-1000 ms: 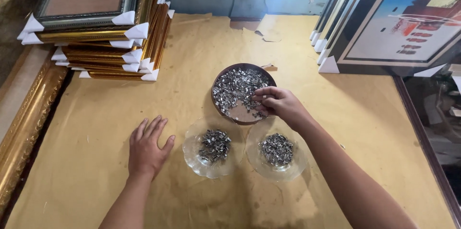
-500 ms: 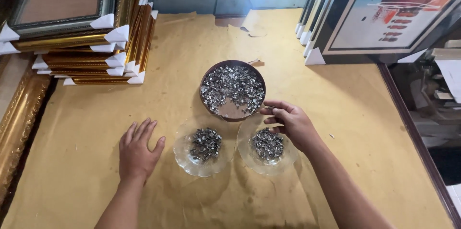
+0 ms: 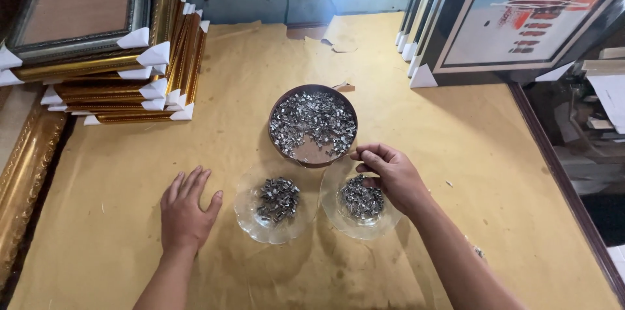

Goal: Sorting small metal hardware parts from a large bowl into two smaller glass bowls on a workbench.

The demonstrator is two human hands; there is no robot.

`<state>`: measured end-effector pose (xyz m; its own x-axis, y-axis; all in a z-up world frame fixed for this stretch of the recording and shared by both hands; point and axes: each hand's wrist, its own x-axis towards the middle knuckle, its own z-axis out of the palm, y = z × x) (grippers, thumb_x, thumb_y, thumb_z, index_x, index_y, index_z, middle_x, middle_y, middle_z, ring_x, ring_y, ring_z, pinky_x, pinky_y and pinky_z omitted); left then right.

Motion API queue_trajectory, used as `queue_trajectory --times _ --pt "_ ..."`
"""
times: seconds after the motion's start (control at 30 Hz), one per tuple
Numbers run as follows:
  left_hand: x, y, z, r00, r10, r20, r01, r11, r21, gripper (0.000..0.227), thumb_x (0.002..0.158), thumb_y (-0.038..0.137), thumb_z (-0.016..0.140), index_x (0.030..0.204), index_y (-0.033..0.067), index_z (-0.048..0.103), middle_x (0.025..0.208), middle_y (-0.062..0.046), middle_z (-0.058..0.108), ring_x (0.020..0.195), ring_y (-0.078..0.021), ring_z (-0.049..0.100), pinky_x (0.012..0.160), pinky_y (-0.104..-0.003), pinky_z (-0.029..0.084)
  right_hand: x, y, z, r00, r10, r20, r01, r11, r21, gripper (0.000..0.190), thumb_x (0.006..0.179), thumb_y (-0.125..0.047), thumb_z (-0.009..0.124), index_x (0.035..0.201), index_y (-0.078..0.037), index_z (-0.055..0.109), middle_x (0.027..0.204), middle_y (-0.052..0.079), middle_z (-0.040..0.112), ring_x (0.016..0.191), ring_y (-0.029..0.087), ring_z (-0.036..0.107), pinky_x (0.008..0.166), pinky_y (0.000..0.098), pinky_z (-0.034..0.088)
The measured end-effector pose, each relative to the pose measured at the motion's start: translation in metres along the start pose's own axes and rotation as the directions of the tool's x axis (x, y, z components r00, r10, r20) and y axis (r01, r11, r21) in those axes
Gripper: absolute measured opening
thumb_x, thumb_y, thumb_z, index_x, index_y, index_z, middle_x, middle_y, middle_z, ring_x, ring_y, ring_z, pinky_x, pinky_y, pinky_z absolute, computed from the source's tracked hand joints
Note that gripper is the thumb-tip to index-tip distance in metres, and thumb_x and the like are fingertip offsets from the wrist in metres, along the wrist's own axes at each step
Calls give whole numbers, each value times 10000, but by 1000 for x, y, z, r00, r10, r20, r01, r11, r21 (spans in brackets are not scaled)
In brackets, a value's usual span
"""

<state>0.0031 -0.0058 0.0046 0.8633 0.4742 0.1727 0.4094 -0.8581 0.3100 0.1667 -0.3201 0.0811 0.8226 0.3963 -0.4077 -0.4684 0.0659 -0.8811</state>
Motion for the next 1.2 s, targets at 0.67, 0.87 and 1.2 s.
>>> queue_trajectory --times 0.67,0.87,1.2 --pt "0 -7 3 997 -48 54 41 991 127 528 769 530 404 1249 313 442 1331 101 418 1271 -208 327 1038 -406 262 -19 -11 92 559 -476 679 827 267 -495 226 842 -23 485 971 -114 647 947 76 670 906 305 609 745 395 511" --pt "1 -7 1 996 -48 73 37 990 136 536 762 541 400 1256 333 425 1336 119 404 1276 -201 319 1039 -397 260 7 -32 73 581 -426 694 804 163 -573 403 780 48 413 980 -191 668 1153 102 574 1102 356 477 898 507 396" --pt "1 -3 -3 992 -70 101 52 983 176 522 777 541 387 1259 342 408 1344 133 384 1281 -180 311 1047 -377 264 192 43 -8 845 -379 377 401 -17 -916 348 744 -118 548 1066 -232 612 1009 42 629 919 270 615 753 354 529"
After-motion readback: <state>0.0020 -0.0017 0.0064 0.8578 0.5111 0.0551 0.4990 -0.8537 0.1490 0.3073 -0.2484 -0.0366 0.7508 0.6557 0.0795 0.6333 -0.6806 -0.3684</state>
